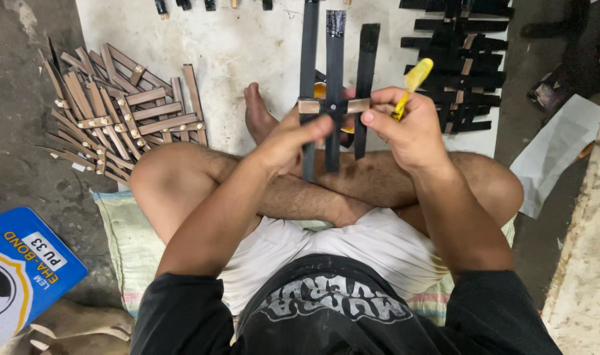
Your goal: The person sits on the floor and applies a yellow adhesive to small black rectangular objects using a yellow plastic spoon. They pick up the objects from a pile, apply the glue, and place them on a white sheet.
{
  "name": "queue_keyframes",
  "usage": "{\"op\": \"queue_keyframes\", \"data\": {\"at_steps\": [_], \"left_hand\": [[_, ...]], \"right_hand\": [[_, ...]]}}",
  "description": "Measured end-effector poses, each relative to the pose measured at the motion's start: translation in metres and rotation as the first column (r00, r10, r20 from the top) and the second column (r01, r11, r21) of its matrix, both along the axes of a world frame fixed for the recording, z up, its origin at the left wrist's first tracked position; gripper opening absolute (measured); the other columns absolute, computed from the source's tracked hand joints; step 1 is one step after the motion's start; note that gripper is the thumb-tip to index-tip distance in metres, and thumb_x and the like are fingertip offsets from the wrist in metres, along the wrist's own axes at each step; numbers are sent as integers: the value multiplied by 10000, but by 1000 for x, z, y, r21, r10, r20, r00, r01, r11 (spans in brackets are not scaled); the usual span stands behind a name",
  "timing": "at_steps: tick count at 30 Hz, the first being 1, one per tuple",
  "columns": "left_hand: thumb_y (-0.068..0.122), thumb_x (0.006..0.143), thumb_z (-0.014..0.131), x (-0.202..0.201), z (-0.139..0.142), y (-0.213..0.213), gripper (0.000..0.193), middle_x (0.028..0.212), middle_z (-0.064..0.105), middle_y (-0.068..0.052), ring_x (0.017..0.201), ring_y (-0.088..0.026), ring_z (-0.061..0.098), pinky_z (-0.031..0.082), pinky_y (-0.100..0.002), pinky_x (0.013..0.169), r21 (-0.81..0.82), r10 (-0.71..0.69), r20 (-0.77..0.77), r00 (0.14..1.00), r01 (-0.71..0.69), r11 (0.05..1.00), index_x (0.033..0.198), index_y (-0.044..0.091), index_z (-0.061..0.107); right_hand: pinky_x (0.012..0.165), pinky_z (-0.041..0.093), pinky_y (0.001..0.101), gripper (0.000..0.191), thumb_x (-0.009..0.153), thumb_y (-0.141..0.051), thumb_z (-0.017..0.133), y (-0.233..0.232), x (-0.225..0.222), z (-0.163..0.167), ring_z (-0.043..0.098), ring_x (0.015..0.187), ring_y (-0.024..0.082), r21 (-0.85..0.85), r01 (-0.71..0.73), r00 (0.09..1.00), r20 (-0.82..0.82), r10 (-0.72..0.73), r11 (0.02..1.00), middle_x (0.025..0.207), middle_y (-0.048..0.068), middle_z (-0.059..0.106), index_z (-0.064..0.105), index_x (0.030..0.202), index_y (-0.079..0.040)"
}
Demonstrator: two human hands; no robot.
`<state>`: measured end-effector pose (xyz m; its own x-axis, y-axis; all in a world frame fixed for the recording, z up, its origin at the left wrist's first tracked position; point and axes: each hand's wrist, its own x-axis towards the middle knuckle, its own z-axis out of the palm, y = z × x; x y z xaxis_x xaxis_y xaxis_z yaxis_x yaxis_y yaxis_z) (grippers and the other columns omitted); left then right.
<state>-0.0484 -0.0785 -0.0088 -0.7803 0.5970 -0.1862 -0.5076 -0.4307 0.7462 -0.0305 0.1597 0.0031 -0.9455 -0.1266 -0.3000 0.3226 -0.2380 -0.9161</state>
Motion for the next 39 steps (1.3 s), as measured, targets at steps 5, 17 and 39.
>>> {"op": "queue_keyframes", "data": {"at_steps": [5, 17, 39], "left_hand": [[265, 952, 711, -4, -6, 8, 434, 1200, 714, -110, 1042, -232, 754, 610, -374, 927, -131, 21, 27, 999, -17, 991, 1354, 120, 634], [92, 1012, 674, -32, -3, -40, 338, 1159, 745, -145, 1042, -219, 757, 638, -339, 854, -236, 369, -121, 922, -388, 891, 1314, -48, 615], [46, 1027, 591, -23, 26, -39, 315, 1121, 735, -183, 975, -238, 764, 657, -360, 864, -150, 93, -55, 994, -101, 984, 1304, -105, 597]], "right_hand": [[682, 450, 204, 253, 996, -58, 757, 11, -9, -6, 569, 804, 63, 283, 60, 988, -152, -17, 957, 939, 2, 655, 635, 1214, -25], [631, 524, 481, 157, 868, -178, 689, -2, -13, -52, 695, 722, 317, 977, 43, 801, 90, 592, -207, 848, 113, 701, 771, 997, -211], [658, 415, 311, 261, 876, 34, 805, 3, -3, 41, 658, 780, 189, 776, 281, 553, -611, 566, 564, 984, 44, 722, 774, 1096, -104]]}}
